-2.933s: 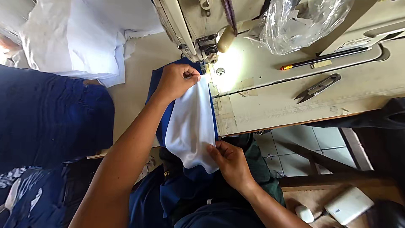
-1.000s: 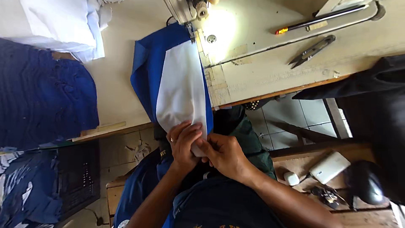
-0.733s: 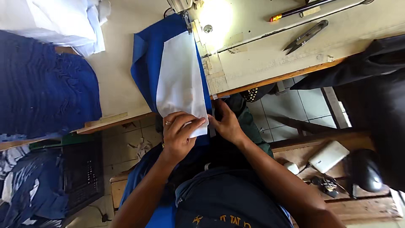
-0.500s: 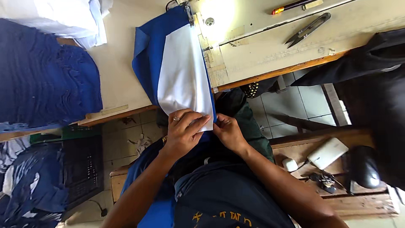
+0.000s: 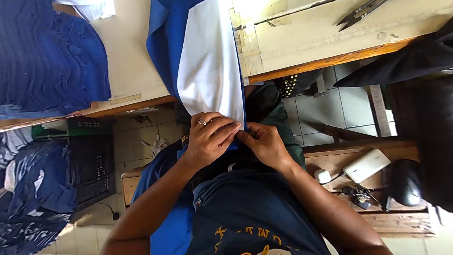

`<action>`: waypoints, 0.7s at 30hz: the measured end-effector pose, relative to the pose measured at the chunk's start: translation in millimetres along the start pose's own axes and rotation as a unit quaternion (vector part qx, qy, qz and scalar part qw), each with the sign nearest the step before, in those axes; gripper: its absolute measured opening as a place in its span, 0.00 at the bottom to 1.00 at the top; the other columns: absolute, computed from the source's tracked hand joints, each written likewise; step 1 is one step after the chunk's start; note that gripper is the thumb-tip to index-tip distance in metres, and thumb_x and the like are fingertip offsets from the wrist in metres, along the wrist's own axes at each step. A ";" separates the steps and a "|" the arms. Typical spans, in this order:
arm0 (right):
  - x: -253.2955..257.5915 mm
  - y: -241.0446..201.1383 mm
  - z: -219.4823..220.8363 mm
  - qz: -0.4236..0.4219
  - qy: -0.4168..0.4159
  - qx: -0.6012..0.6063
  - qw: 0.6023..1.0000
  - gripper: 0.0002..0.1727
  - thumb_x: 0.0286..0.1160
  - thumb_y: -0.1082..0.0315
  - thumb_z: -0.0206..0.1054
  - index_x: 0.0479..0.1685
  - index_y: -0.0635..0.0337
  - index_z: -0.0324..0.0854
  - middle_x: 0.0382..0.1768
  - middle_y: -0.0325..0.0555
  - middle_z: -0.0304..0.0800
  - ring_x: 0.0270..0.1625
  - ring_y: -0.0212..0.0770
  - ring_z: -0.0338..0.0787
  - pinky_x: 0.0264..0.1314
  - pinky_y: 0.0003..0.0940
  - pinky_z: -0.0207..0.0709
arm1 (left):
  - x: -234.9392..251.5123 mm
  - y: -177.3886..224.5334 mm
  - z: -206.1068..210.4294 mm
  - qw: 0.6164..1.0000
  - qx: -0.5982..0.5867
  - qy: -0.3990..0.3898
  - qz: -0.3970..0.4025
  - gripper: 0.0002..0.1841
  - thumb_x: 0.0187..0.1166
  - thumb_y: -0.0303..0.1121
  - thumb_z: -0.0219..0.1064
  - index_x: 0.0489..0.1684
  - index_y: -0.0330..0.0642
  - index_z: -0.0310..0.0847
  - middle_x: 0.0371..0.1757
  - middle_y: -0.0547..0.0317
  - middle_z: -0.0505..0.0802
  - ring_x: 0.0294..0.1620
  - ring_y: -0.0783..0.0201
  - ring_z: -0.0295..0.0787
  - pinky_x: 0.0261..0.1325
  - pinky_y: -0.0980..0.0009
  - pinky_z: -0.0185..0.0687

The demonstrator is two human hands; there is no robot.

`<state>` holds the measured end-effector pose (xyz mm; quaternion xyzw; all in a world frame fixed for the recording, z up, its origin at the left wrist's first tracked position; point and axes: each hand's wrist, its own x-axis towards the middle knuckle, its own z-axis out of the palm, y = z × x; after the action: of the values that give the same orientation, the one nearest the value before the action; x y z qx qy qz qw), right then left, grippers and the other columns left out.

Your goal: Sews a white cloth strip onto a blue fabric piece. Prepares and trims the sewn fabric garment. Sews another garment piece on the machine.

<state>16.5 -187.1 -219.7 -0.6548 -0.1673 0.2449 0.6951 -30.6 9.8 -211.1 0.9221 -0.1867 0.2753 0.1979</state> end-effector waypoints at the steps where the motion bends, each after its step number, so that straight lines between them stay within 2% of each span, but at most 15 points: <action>1: 0.3 0.0 -0.4 0.003 -0.005 0.001 1.000 0.05 0.79 0.73 0.70 0.43 0.63 0.91 0.27 0.37 0.93 0.27 0.22 0.88 0.33 0.19 0.83 | -0.7 0.1 0.1 1.000 -0.006 0.007 0.004 0.07 0.75 0.32 0.76 0.46 0.47 0.96 0.50 0.58 0.97 0.57 0.58 0.88 0.65 0.57 0.72; 4: 0.5 0.1 -1.2 0.010 -0.011 0.008 1.000 0.05 0.79 0.73 0.69 0.42 0.63 0.91 0.27 0.37 0.93 0.27 0.22 0.88 0.33 0.19 0.83 | -0.9 1.2 -0.3 1.000 -0.011 0.018 0.010 0.07 0.74 0.31 0.76 0.45 0.47 0.96 0.49 0.58 0.97 0.56 0.58 0.88 0.64 0.57 0.72; 9: 1.4 -1.7 -6.1 0.014 -0.030 0.002 0.999 0.08 0.80 0.75 0.66 0.41 0.62 0.92 0.27 0.36 0.92 0.28 0.22 0.87 0.33 0.19 0.81 | -2.9 1.4 0.4 1.000 -0.011 -0.006 0.013 0.09 0.75 0.34 0.75 0.49 0.47 0.96 0.52 0.58 0.97 0.57 0.59 0.88 0.64 0.57 0.72; 11: 1.3 -4.4 -9.8 0.042 -0.056 0.037 0.997 0.12 0.81 0.75 0.60 0.43 0.61 0.93 0.31 0.36 0.94 0.34 0.23 0.89 0.40 0.22 0.84 | -4.4 1.0 -2.5 1.000 -0.009 -0.024 0.013 0.12 0.74 0.40 0.77 0.51 0.48 0.96 0.55 0.58 0.96 0.60 0.59 0.87 0.66 0.57 0.71; 13: 1.6 -2.8 -13.4 0.093 -0.096 0.130 0.982 0.18 0.81 0.74 0.52 0.46 0.63 0.91 0.38 0.41 0.95 0.42 0.30 0.91 0.51 0.31 0.86 | -6.1 0.2 -5.4 0.999 -0.007 -0.036 0.012 0.14 0.74 0.43 0.79 0.52 0.48 0.95 0.55 0.57 0.95 0.61 0.59 0.86 0.68 0.57 0.70; 15: 2.5 -0.1 -14.5 0.139 -0.127 0.219 0.957 0.21 0.80 0.72 0.48 0.52 0.66 0.89 0.45 0.45 0.94 0.48 0.34 0.91 0.58 0.37 0.86 | -6.3 -1.7 -7.5 0.999 -0.013 -0.043 0.014 0.10 0.76 0.39 0.77 0.50 0.49 0.96 0.55 0.58 0.96 0.60 0.59 0.86 0.68 0.57 0.71; 17: 3.4 -2.6 -13.8 0.156 -0.138 0.251 0.945 0.22 0.80 0.75 0.46 0.56 0.68 0.87 0.47 0.47 0.94 0.50 0.36 0.92 0.60 0.37 0.87 | -3.6 -4.3 -8.8 0.998 -0.015 -0.047 0.026 0.08 0.78 0.35 0.75 0.48 0.48 0.96 0.53 0.59 0.96 0.59 0.60 0.88 0.67 0.57 0.72; 19: 2.2 -7.3 -15.1 0.134 -0.112 0.168 0.970 0.20 0.80 0.77 0.49 0.55 0.68 0.88 0.46 0.47 0.95 0.47 0.35 0.94 0.56 0.35 0.89 | -1.0 -7.2 -8.2 0.998 -0.016 -0.040 0.046 0.07 0.78 0.33 0.74 0.48 0.47 0.96 0.51 0.59 0.97 0.58 0.60 0.88 0.66 0.57 0.72; 20: 0.5 -9.5 -15.2 0.096 -0.067 0.067 0.991 0.17 0.81 0.76 0.55 0.53 0.64 0.91 0.45 0.42 0.96 0.43 0.31 0.94 0.51 0.31 0.91 | 0.1 -8.6 -7.1 0.998 -0.014 -0.032 0.054 0.07 0.78 0.32 0.74 0.48 0.47 0.96 0.50 0.59 0.97 0.57 0.61 0.89 0.66 0.58 0.72; 21: -1.2 -9.2 -14.7 0.041 -0.012 -0.037 0.998 0.15 0.79 0.75 0.59 0.52 0.60 0.92 0.49 0.38 0.97 0.43 0.27 0.95 0.49 0.28 0.91 | 0.7 -9.4 -5.7 0.998 -0.012 -0.022 0.056 0.07 0.79 0.33 0.74 0.47 0.46 0.96 0.48 0.59 0.98 0.56 0.61 0.90 0.66 0.58 0.73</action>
<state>24.8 -200.2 -211.7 -0.6835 -0.1576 0.2746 0.6577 -28.3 20.4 -208.8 0.9133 -0.2459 0.2637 0.1894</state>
